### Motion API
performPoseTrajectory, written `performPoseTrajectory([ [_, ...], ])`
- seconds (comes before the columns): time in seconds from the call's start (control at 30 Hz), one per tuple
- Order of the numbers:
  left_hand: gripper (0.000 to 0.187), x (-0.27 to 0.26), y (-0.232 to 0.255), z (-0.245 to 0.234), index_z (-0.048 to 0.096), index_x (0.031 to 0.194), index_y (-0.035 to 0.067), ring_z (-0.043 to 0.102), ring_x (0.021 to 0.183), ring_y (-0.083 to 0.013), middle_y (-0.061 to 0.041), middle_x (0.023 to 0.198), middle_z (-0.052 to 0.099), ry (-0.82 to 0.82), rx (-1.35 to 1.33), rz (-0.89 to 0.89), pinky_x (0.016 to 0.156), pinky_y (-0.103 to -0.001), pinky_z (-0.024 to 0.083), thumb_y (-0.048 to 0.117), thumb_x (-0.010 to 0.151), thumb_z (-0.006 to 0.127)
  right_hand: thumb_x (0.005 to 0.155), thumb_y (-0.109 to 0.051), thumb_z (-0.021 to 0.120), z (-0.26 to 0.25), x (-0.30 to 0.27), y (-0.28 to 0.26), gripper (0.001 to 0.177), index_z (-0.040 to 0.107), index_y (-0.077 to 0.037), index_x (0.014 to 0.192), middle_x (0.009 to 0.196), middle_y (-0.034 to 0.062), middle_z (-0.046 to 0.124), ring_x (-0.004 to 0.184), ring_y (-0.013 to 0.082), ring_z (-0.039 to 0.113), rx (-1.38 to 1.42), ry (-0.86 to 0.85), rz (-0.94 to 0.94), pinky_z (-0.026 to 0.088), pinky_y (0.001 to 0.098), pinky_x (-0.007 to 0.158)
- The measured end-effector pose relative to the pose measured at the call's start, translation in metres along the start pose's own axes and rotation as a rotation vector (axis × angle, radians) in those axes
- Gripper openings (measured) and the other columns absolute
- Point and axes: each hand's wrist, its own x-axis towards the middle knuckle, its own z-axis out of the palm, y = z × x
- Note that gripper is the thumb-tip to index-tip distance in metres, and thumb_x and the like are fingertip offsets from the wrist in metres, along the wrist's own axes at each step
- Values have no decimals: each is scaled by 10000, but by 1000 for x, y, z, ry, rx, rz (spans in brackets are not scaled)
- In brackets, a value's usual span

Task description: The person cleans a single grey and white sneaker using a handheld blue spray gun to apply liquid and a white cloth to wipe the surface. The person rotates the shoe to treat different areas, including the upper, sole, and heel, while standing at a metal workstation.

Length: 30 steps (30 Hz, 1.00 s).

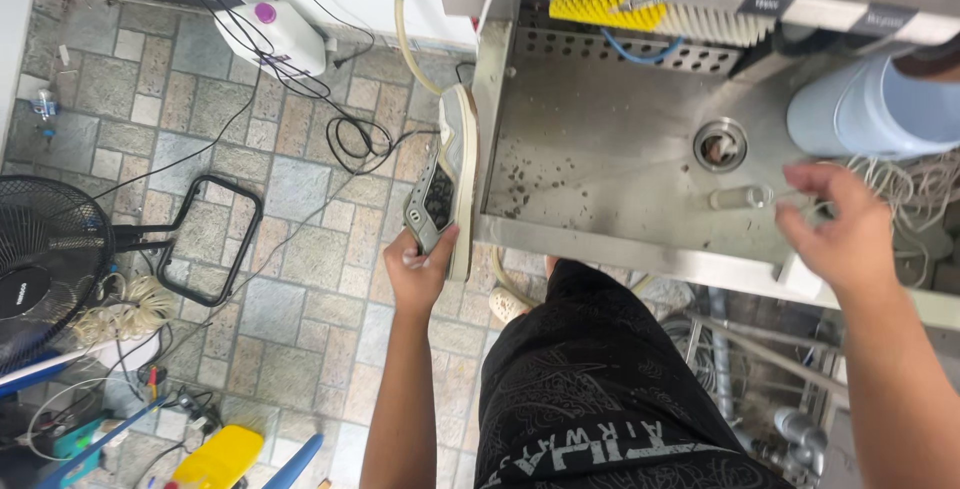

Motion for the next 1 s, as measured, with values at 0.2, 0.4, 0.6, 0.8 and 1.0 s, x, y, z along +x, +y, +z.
performPoseTrajectory([
  [0.2,304,-9,-19,-16,554,723,14,398,640,-79,3,662,501,102,-46,-72,563,-274,332,109,902,781,935,-68,765,-9,221,-31,336,638,-49,1246,1208,133,699,998,212,707,-11,251,-162,570,336,843],
  [0.4,155,-29,-37,-24,602,787,18,410,673,-67,56,701,524,269,-246,-204,588,-274,340,87,873,712,925,-53,751,-9,304,-48,290,645,-40,1195,1137,127,704,965,215,714,-44,80,-106,581,342,832],
  [0.6,157,-49,-35,-52,594,799,16,403,691,-72,47,722,506,464,-260,-183,603,-292,324,104,850,714,914,-39,738,46,304,-135,245,652,-32,1144,1066,121,708,932,218,721,339,-56,-192,593,348,821],
  [0.8,237,-43,-41,-97,552,759,13,392,677,-90,15,704,477,518,-145,-86,592,-313,323,113,865,739,904,-24,724,58,259,-205,201,658,-23,1093,996,114,712,898,222,729,769,-321,-237,605,354,810],
  [1.0,267,-10,-22,-124,639,780,-22,666,702,-186,-137,998,729,326,145,-137,622,-337,535,205,897,716,893,-10,710,28,198,-264,156,665,-14,1042,925,108,717,865,225,736,1109,-678,-386,617,360,799],
])
